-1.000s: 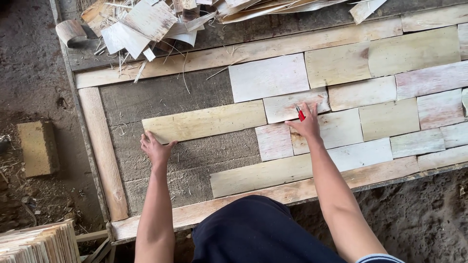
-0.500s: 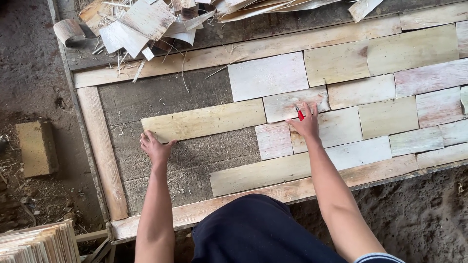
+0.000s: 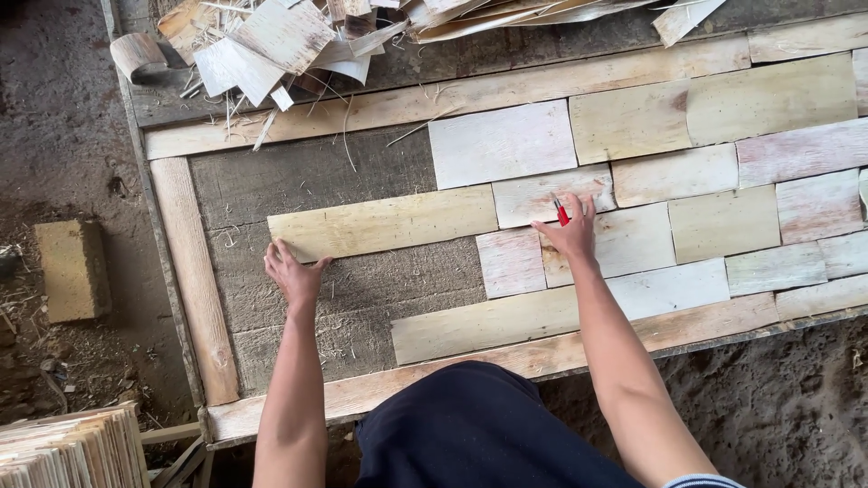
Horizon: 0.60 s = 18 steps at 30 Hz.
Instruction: Selecting, trimming with a utility knife, and arranging wood veneer strips into a tiled pattern on a flat surface.
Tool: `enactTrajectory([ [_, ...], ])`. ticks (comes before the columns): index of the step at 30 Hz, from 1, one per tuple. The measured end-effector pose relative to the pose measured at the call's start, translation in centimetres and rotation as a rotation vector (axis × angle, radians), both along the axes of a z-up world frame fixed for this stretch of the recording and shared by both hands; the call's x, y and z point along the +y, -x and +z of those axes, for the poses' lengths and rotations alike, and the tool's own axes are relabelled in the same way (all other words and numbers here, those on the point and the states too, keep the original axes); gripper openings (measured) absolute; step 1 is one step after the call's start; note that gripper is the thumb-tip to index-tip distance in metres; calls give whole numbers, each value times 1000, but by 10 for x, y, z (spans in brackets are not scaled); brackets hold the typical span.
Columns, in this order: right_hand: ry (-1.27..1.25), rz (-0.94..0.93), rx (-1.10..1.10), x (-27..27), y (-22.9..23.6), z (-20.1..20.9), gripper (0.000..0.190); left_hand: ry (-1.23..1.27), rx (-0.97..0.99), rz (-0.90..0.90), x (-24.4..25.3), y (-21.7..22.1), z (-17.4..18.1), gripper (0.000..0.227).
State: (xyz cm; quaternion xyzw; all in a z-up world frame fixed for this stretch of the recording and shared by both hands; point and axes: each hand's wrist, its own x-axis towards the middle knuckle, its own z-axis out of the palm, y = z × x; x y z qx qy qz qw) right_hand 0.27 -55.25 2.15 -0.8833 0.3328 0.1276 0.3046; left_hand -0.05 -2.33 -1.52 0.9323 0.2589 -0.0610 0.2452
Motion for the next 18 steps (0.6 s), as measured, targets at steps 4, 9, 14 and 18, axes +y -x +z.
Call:
enactTrajectory([
  [4,26,17,-48,4,-4,6,95,25,9,15,1,3,-3,111],
  [9,83,28,-16,3,-15,1,88,4,7,-7,3,3,-7,116],
  [14,74,63,-123,2,-14,-42,71,4,-26,-12,5,5,-14,114],
  [18,70,125,-208,23,-2,-28,48,7,-37,-15,6,9,-16,115],
])
